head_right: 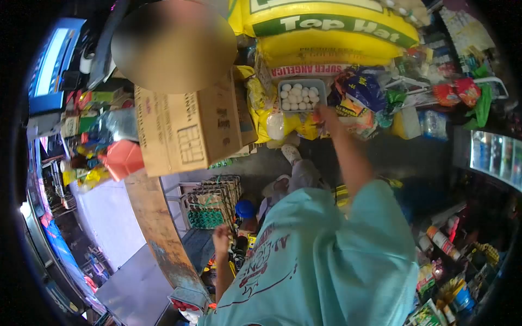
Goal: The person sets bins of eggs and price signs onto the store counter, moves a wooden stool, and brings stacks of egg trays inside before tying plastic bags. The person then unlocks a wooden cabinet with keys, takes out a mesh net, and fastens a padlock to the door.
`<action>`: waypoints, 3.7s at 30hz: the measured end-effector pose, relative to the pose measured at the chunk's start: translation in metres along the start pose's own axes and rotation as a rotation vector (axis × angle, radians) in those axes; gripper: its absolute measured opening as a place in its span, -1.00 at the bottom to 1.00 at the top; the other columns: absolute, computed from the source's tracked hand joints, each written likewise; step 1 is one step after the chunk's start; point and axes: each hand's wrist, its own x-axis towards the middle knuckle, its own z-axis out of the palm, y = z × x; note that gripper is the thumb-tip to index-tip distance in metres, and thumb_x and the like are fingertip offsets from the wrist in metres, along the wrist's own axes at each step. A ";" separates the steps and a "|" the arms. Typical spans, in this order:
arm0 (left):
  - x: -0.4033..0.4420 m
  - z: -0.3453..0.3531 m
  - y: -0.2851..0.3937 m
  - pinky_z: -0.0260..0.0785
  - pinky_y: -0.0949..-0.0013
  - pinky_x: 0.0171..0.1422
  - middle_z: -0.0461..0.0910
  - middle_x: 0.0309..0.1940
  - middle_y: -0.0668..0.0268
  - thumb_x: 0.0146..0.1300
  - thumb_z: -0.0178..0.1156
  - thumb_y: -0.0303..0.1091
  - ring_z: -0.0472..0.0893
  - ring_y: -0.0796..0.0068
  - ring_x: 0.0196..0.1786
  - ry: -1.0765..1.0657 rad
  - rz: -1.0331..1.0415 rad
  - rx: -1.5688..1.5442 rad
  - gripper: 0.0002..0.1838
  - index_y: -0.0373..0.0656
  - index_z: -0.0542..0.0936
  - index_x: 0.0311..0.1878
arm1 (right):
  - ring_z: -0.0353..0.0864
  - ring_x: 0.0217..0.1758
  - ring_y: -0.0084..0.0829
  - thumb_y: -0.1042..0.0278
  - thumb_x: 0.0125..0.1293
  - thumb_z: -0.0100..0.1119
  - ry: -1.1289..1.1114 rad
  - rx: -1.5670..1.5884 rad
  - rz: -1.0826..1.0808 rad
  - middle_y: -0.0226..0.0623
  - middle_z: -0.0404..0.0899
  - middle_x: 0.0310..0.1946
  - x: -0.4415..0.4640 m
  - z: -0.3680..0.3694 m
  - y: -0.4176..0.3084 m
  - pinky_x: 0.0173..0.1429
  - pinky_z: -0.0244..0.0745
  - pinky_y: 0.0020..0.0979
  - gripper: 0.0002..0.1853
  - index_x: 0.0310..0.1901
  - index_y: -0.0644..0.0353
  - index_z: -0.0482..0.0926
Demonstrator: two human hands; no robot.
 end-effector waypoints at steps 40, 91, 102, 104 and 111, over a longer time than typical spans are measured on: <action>-0.013 0.150 0.082 0.17 0.28 0.43 0.38 0.33 0.14 0.36 0.11 0.17 0.33 0.34 0.38 0.084 -0.364 -0.719 -0.29 -0.24 0.41 0.34 | 0.49 -0.40 -0.50 0.54 0.19 0.19 -0.473 -0.640 0.323 -0.35 0.55 -0.17 -0.111 0.081 0.099 -0.50 0.34 -0.45 -0.51 0.19 0.22 0.38; -0.278 -0.221 -0.093 0.59 0.24 -0.32 0.56 -0.06 0.17 0.38 0.13 0.01 0.70 0.23 -0.22 1.776 -0.263 -1.358 -0.55 -0.02 0.45 0.20 | 0.39 -0.61 -0.52 0.22 0.25 0.13 -1.933 -1.489 -0.317 -0.32 0.50 -0.54 -0.668 0.724 0.262 -0.60 0.27 -0.44 -0.65 -0.01 0.25 0.51; -0.318 -0.248 -0.137 0.52 -0.07 -0.06 0.42 -0.05 0.33 0.14 0.40 -0.12 0.55 0.16 -0.05 1.970 -0.043 -1.610 -0.57 0.08 0.45 0.01 | 0.35 -0.66 -0.54 0.27 0.28 0.04 -1.972 -1.407 -0.414 -0.39 0.42 -0.55 -0.658 0.723 0.277 -0.64 0.24 -0.46 -0.76 -0.12 0.23 0.53; -0.322 -0.248 -0.140 0.53 -0.06 -0.02 0.39 -0.02 0.31 0.12 0.42 -0.24 0.54 0.21 -0.03 1.958 -0.027 -1.551 -0.55 0.04 0.44 0.03 | 0.34 -0.66 -0.56 0.28 0.27 0.05 -1.962 -1.404 -0.384 -0.40 0.41 -0.56 -0.658 0.726 0.281 -0.65 0.23 -0.47 -0.79 -0.16 0.22 0.52; -0.292 -0.232 -0.264 0.52 -0.06 -0.10 0.54 0.09 0.04 0.27 0.18 -0.07 0.60 -0.10 -0.03 1.910 -0.078 -1.412 -0.51 0.01 0.42 0.23 | 0.38 -0.60 -0.57 0.30 0.25 0.07 -1.922 -1.441 -0.267 -0.41 0.45 -0.53 -0.659 0.726 0.264 -0.61 0.28 -0.45 -0.80 -0.18 0.22 0.55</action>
